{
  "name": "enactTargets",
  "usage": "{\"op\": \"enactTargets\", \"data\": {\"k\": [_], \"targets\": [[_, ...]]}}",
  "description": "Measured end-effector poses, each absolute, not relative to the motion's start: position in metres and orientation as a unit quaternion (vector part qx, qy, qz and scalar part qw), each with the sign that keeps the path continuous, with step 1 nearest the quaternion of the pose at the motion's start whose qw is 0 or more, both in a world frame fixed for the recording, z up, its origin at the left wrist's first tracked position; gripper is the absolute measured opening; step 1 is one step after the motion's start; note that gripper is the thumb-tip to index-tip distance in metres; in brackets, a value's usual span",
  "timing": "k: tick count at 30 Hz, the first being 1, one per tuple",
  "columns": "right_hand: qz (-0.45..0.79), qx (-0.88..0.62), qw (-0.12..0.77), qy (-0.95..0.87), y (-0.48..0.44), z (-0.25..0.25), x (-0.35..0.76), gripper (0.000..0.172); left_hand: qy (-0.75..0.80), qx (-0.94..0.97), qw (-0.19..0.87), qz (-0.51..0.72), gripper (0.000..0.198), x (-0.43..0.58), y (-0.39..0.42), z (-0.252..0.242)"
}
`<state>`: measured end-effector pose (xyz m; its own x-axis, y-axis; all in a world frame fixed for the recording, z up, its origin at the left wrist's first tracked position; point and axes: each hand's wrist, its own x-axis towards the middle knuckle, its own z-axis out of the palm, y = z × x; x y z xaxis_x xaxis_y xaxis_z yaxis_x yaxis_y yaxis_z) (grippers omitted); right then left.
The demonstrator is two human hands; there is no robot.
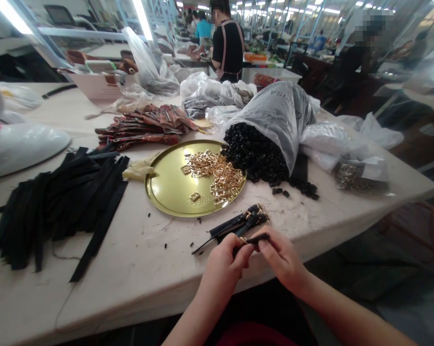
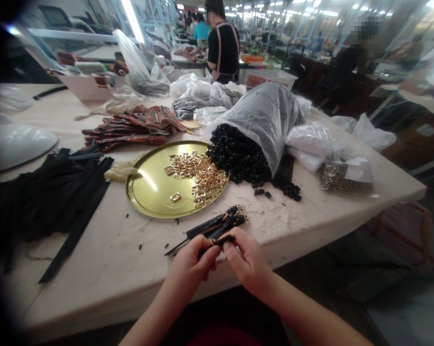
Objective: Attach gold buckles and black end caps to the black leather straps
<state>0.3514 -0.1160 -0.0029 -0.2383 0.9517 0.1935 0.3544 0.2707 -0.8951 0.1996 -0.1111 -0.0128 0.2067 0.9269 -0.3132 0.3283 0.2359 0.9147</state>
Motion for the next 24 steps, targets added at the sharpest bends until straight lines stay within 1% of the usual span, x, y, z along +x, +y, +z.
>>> {"op": "enactTargets", "data": {"k": [3, 5, 7, 9, 10, 13, 17, 19, 20, 22, 24], "targets": [[0.453, -0.456, 0.375, -0.668, -0.111, 0.001, 0.356, 0.022, 0.559, 0.556, 0.558, 0.257, 0.024, 0.200, -0.105, -0.010], [0.457, -0.455, 0.361, -0.674, -0.103, -0.002, 0.368, 0.020, 0.542, 0.582, 0.559, 0.235, 0.021, 0.201, -0.100, -0.009], [0.402, -0.515, 0.379, -0.655, -0.086, -0.009, 0.389, 0.020, 0.545, 0.595, 0.546, 0.225, 0.022, 0.200, -0.095, -0.009], [0.291, -0.615, 0.412, -0.606, -0.061, -0.019, 0.415, 0.020, 0.549, 0.587, 0.549, 0.228, 0.026, 0.200, -0.090, -0.010], [0.253, -0.643, 0.405, -0.599, -0.048, -0.023, 0.428, 0.018, 0.546, 0.580, 0.558, 0.232, 0.027, 0.200, -0.087, -0.010], [0.222, -0.666, 0.382, -0.601, -0.013, -0.034, 0.454, 0.010, 0.526, 0.567, 0.590, 0.233, 0.028, 0.203, -0.084, -0.011], [0.235, -0.651, 0.388, -0.608, -0.006, -0.029, 0.450, 0.008, 0.532, 0.547, 0.603, 0.232, 0.026, 0.208, -0.087, -0.008], [0.289, -0.626, 0.395, -0.608, -0.021, -0.018, 0.435, 0.013, 0.533, 0.538, 0.601, 0.255, 0.026, 0.211, -0.088, -0.006], [0.337, -0.604, 0.403, -0.599, -0.031, -0.010, 0.425, 0.017, 0.531, 0.535, 0.598, 0.274, 0.026, 0.213, -0.089, -0.004], [0.487, -0.531, 0.437, -0.538, -0.051, 0.003, 0.405, 0.023, 0.523, 0.532, 0.589, 0.310, 0.027, 0.216, -0.091, -0.001], [0.575, -0.473, 0.470, -0.474, -0.069, 0.013, 0.387, 0.024, 0.519, 0.541, 0.575, 0.327, 0.028, 0.218, -0.095, 0.003]]}}
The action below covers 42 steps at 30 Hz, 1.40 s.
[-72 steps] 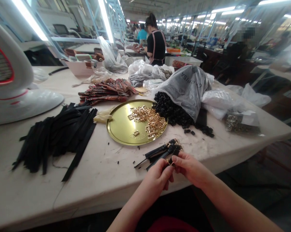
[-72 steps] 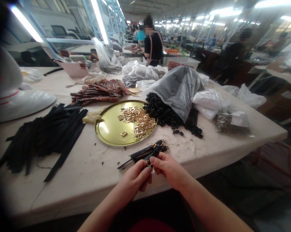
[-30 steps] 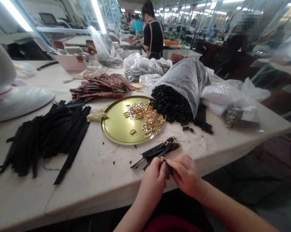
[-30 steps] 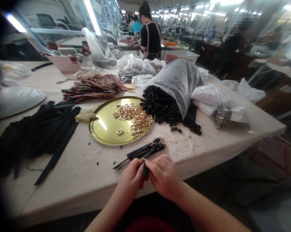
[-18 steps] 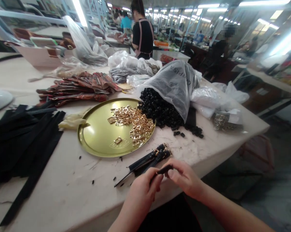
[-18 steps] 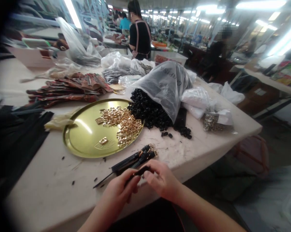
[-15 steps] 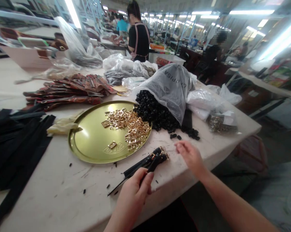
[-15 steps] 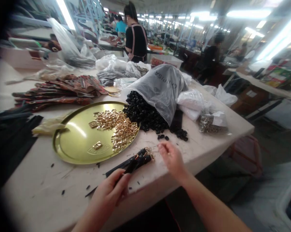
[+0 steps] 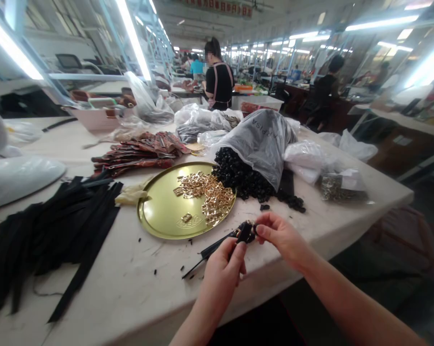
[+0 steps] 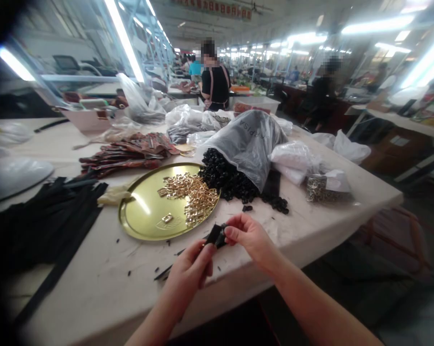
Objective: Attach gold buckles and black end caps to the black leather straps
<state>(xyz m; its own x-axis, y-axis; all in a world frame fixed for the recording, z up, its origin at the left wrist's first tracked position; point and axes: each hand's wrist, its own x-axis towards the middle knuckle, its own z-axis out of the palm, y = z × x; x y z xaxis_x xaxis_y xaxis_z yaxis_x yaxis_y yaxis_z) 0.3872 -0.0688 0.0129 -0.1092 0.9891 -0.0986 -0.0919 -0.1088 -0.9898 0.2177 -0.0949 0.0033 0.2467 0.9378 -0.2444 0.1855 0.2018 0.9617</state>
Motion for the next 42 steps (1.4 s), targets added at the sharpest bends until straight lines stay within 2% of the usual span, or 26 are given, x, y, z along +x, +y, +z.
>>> {"op": "enactTargets", "data": {"k": [9, 13, 17, 20, 23, 26, 30, 32, 35, 36, 39, 42], "targets": [[0.597, -0.438, 0.513, -0.434, -0.095, 0.015, 0.372, 0.022, 0.536, 0.585, 0.513, 0.328, 0.027, 0.209, -0.123, 0.015], [0.540, -0.456, 0.492, -0.507, -0.102, 0.015, 0.373, 0.021, 0.543, 0.648, 0.462, 0.268, 0.027, 0.204, -0.129, 0.018], [0.481, -0.467, 0.423, -0.610, -0.107, 0.015, 0.374, 0.018, 0.532, 0.692, 0.439, 0.214, 0.029, 0.198, -0.129, 0.021], [0.571, -0.443, 0.378, -0.579, -0.108, 0.013, 0.371, 0.025, 0.522, 0.692, 0.453, 0.209, 0.032, 0.199, -0.128, 0.025], [0.630, -0.431, 0.391, -0.515, -0.108, 0.008, 0.364, 0.027, 0.501, 0.682, 0.479, 0.235, 0.026, 0.200, -0.127, 0.025], [0.595, -0.452, 0.417, -0.517, -0.110, 0.005, 0.358, 0.027, 0.500, 0.634, 0.535, 0.248, 0.015, 0.198, -0.124, 0.019], [0.518, -0.447, 0.426, -0.592, -0.113, 0.007, 0.355, 0.029, 0.498, 0.561, 0.605, 0.267, 0.015, 0.193, -0.118, 0.007], [0.525, -0.430, 0.411, -0.609, -0.111, 0.007, 0.356, 0.035, 0.498, 0.540, 0.621, 0.273, 0.014, 0.192, -0.114, 0.002], [0.572, -0.437, 0.372, -0.586, -0.103, 0.004, 0.356, 0.025, 0.503, 0.511, 0.649, 0.256, 0.013, 0.192, -0.110, -0.005], [0.592, -0.440, 0.356, -0.574, -0.100, 0.002, 0.355, 0.029, 0.504, 0.505, 0.655, 0.248, 0.013, 0.192, -0.108, -0.007], [0.663, -0.423, 0.292, -0.544, -0.093, -0.003, 0.355, 0.042, 0.528, 0.511, 0.633, 0.244, 0.014, 0.190, -0.106, -0.015], [0.709, -0.411, 0.263, -0.509, -0.090, -0.008, 0.355, 0.034, 0.568, 0.536, 0.570, 0.253, 0.018, 0.188, -0.104, -0.021]]}}
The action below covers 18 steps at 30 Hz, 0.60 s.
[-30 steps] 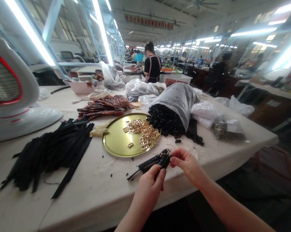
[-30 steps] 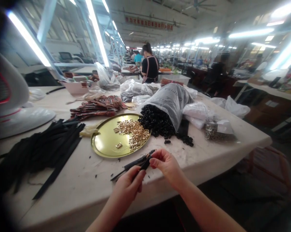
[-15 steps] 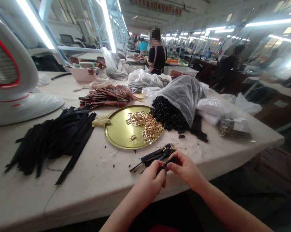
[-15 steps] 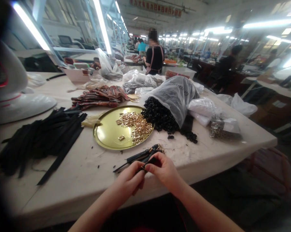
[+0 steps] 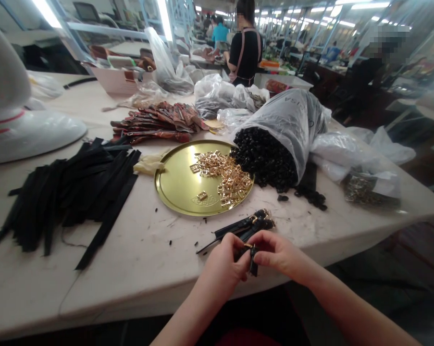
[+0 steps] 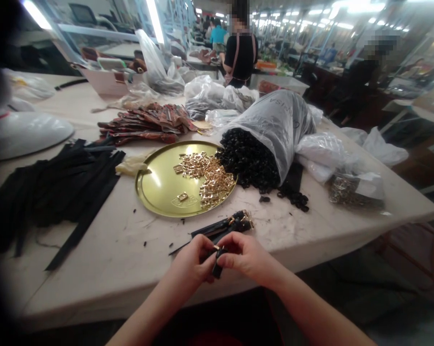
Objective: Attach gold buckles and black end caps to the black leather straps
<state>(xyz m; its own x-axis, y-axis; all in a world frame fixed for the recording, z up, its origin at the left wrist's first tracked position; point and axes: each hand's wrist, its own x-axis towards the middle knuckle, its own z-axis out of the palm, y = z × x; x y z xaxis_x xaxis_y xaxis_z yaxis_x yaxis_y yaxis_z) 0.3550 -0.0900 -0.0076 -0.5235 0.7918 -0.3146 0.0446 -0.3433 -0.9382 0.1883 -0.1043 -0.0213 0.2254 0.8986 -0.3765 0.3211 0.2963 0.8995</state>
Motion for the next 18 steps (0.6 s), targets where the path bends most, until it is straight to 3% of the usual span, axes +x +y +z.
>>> {"op": "enactTargets", "data": {"k": [9, 14, 18], "targets": [[0.690, -0.427, 0.293, -0.505, -0.090, -0.014, 0.359, 0.031, 0.561, 0.557, 0.573, 0.217, 0.017, 0.190, -0.107, -0.022], [0.744, -0.401, 0.251, -0.471, -0.094, -0.011, 0.362, 0.044, 0.591, 0.594, 0.506, 0.203, 0.019, 0.191, -0.112, -0.023], [0.756, -0.399, 0.247, -0.458, -0.099, -0.012, 0.365, 0.040, 0.591, 0.629, 0.466, 0.196, 0.017, 0.191, -0.116, -0.020]]}}
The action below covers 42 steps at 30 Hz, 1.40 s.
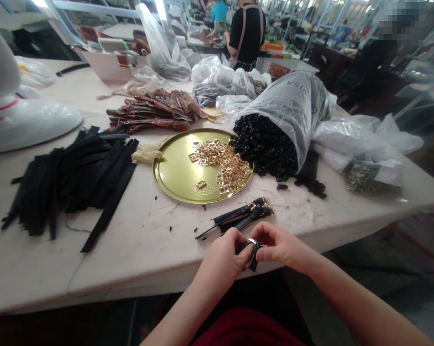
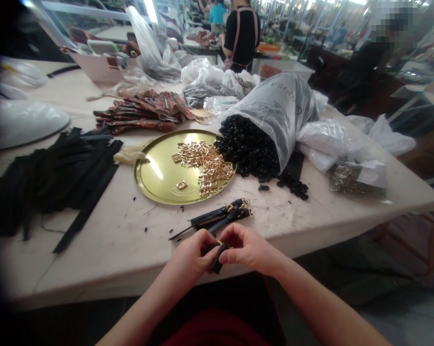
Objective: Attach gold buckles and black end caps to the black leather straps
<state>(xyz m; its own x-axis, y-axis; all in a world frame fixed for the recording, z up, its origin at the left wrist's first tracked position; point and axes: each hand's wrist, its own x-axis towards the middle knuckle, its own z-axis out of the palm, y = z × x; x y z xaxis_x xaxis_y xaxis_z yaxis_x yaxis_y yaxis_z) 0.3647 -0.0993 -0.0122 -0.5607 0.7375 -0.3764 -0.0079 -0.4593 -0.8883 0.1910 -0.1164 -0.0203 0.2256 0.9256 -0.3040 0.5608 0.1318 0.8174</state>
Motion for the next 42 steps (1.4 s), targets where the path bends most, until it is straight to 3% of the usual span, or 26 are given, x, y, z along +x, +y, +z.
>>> {"op": "enactTargets", "data": {"k": [7, 16, 22, 25, 28, 32, 37, 42], "targets": [[0.777, -0.400, 0.229, -0.429, -0.112, -0.008, 0.367, 0.041, 0.586, 0.659, 0.428, 0.199, 0.021, 0.192, -0.130, -0.008], [0.711, -0.413, 0.278, -0.497, -0.127, -0.011, 0.367, 0.037, 0.564, 0.631, 0.483, 0.227, 0.020, 0.191, -0.149, -0.012], [0.558, -0.483, 0.310, -0.600, -0.132, -0.009, 0.370, 0.034, 0.530, 0.556, 0.603, 0.215, 0.019, 0.187, -0.161, -0.001], [0.486, -0.519, 0.330, -0.621, -0.138, -0.007, 0.368, 0.020, 0.527, 0.523, 0.634, 0.218, 0.019, 0.186, -0.164, 0.003], [0.536, -0.499, 0.307, -0.608, -0.144, -0.006, 0.366, 0.024, 0.520, 0.497, 0.659, 0.222, 0.018, 0.186, -0.166, 0.001], [0.592, -0.501, 0.237, -0.585, -0.148, -0.009, 0.366, 0.014, 0.523, 0.465, 0.681, 0.216, 0.018, 0.185, -0.168, -0.007], [0.593, -0.520, 0.233, -0.569, -0.147, -0.022, 0.366, 0.013, 0.497, 0.412, 0.739, 0.192, 0.023, 0.173, -0.169, -0.015], [0.561, -0.527, 0.213, -0.602, -0.147, -0.027, 0.360, 0.009, 0.509, 0.388, 0.745, 0.188, 0.015, 0.171, -0.166, -0.024]]}}
